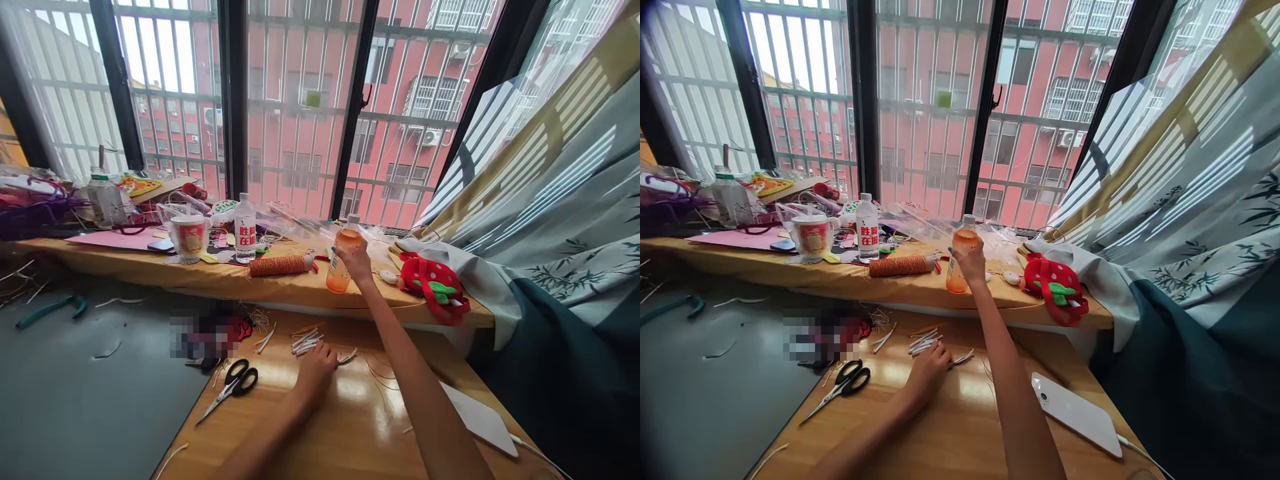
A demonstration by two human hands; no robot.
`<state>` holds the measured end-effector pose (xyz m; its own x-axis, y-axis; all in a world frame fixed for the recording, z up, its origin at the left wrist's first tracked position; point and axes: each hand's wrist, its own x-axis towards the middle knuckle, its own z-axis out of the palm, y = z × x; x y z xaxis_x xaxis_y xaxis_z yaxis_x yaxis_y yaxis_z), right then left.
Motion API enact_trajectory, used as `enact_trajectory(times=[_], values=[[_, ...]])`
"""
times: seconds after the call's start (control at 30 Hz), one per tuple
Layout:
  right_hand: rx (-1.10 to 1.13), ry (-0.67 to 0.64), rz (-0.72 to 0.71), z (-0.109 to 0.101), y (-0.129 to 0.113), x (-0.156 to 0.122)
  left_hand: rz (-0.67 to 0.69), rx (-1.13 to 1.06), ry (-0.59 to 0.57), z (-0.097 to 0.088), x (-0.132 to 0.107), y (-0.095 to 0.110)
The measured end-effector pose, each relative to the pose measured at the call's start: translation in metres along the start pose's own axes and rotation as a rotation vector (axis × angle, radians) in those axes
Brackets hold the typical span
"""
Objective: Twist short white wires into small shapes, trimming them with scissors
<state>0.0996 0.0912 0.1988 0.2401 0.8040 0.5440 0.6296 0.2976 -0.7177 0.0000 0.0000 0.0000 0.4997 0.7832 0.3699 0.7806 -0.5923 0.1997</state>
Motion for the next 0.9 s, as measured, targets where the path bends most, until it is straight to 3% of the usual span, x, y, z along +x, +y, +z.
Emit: enact_trajectory(times=[0.13,0.2,0.23,0.27,0.3,0.33,0.37,0.43,0.5,0.8,0.9], values=[[-0.043,0.074,0.028,-0.003,0.012,-0.012,0.013,-0.148,0.073,-0.011,-0.013,-0.029],[-0.135,0.239,-0.191,-0.011,0.022,-0.045,0.024,-0.246,0.134,-0.018,-0.018,-0.038],[-0.152,0.232,-0.32,-0.015,0.029,-0.067,0.037,-0.291,0.166,-0.021,-0.02,-0.041],[-0.163,0.137,-0.452,-0.017,0.038,-0.092,0.056,-0.325,0.199,-0.023,-0.021,-0.042],[-0.188,-0.067,-0.575,-0.018,0.048,-0.116,0.083,-0.344,0.225,-0.024,-0.021,-0.043],[-0.234,-0.308,-0.638,-0.018,0.059,-0.14,0.12,-0.347,0.24,-0.024,-0.022,-0.043],[-0.268,-0.458,-0.628,-0.016,0.07,-0.161,0.164,-0.337,0.243,-0.024,-0.022,-0.042],[-0.246,-0.566,-0.487,-0.012,0.088,-0.19,0.267,-0.29,0.22,-0.023,-0.023,-0.041],[-0.157,-0.631,-0.336,-0.009,0.098,-0.202,0.361,-0.231,0.177,-0.023,-0.024,-0.039],[0.313,-0.861,0.198,-0.012,0.097,-0.193,0.429,-0.154,0.138,-0.031,-0.027,-0.035],[0.413,-0.855,0.353,-0.009,0.101,-0.2,0.418,-0.099,0.122,-0.034,-0.03,-0.033]])
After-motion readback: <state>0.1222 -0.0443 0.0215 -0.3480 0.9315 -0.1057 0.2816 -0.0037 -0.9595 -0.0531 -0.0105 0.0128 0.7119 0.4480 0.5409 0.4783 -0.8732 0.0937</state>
